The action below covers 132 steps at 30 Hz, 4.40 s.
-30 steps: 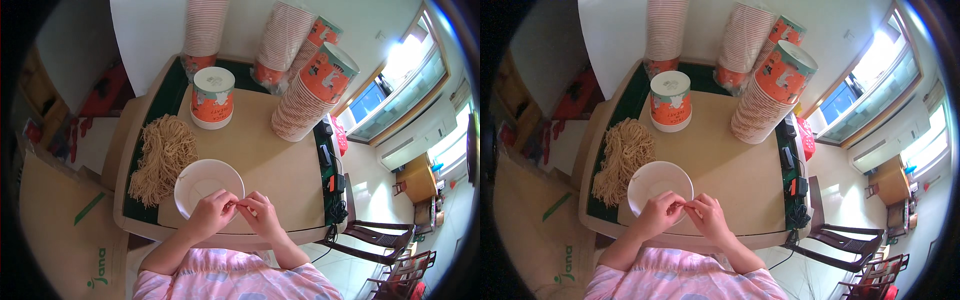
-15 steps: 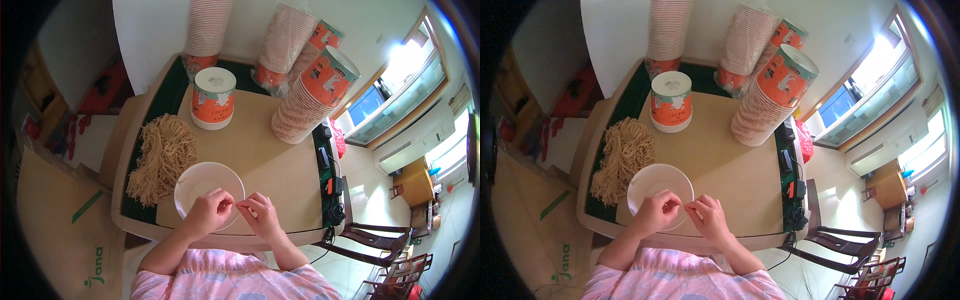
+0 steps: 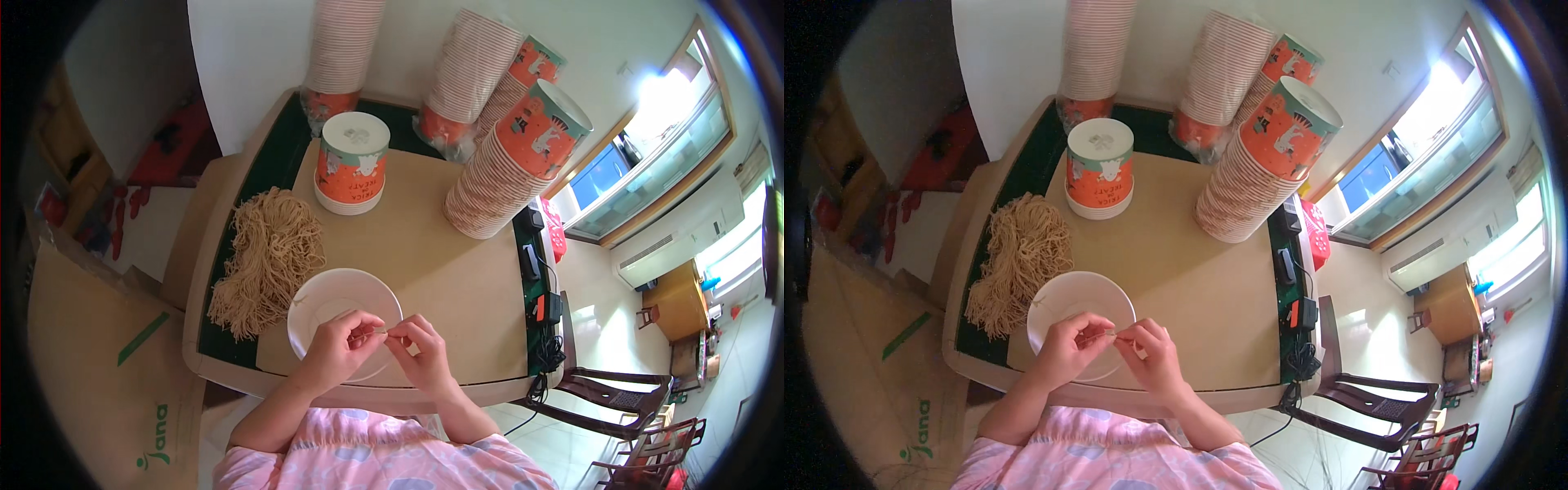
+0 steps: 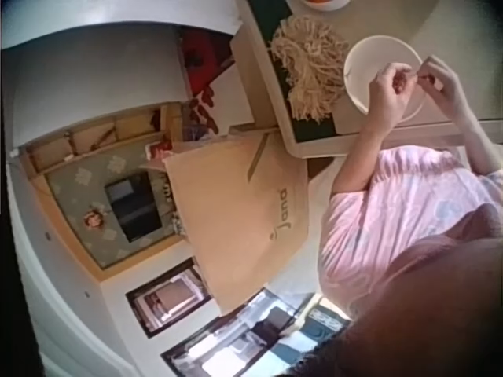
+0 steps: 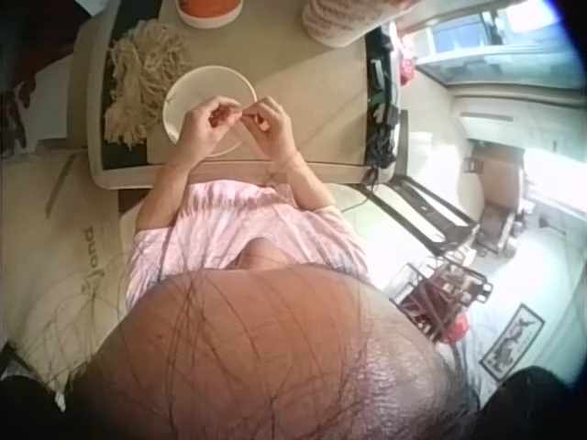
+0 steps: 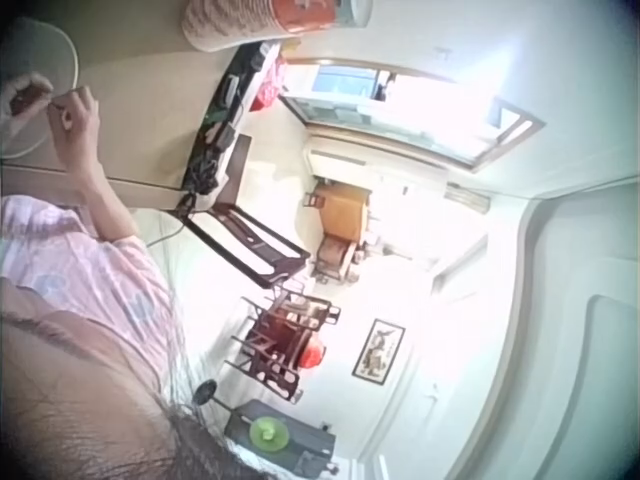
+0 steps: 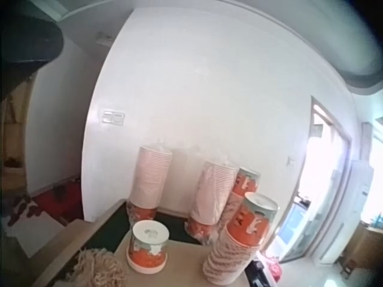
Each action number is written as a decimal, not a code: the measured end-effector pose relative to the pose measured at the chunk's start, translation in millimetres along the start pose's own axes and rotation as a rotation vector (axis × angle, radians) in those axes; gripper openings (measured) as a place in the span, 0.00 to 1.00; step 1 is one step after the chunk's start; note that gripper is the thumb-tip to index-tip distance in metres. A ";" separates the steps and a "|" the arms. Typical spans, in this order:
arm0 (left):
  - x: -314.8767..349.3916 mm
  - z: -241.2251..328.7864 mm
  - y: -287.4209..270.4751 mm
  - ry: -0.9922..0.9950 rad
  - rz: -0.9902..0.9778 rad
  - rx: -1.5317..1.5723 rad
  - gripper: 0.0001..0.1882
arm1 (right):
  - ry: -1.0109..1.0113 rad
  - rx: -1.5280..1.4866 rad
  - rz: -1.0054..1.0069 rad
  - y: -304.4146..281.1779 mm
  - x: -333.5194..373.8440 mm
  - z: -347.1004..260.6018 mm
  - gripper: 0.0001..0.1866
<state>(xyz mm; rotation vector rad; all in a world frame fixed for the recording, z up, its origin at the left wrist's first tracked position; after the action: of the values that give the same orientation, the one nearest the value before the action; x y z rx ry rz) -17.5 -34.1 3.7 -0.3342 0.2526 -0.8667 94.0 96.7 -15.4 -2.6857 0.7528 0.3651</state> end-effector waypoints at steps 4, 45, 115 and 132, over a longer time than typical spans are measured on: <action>-2.2 2.3 1.7 0.082 0.063 -0.041 0.04 | -0.048 0.058 -0.022 1.2 -0.5 -5.3 0.05; 2.3 9.6 -3.4 0.054 0.027 -0.086 0.04 | -0.255 0.154 0.020 -3.2 -4.6 -10.1 0.12; -3.1 35.9 9.8 0.155 0.149 -0.206 0.03 | -0.206 0.052 0.062 -13.7 0.1 -9.7 0.09; 0.5 43.7 -3.3 0.168 -0.002 -0.023 0.04 | -0.174 0.050 0.151 -20.5 11.0 2.4 0.09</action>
<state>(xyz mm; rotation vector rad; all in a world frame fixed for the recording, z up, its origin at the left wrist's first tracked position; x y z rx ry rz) -4.2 -28.4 45.0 -0.2834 0.4186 -0.8954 113.9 109.1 -16.3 -2.5175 0.9015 0.5997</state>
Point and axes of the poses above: each hand's wrist, its own x-axis away from the middle knuckle, its own y-axis out of the palm, z = x × y, the point moved 1 cm from there along -x, towards the middle knuckle, and after that the axes turned 12 degrees about -x, right-handed, at the moved point
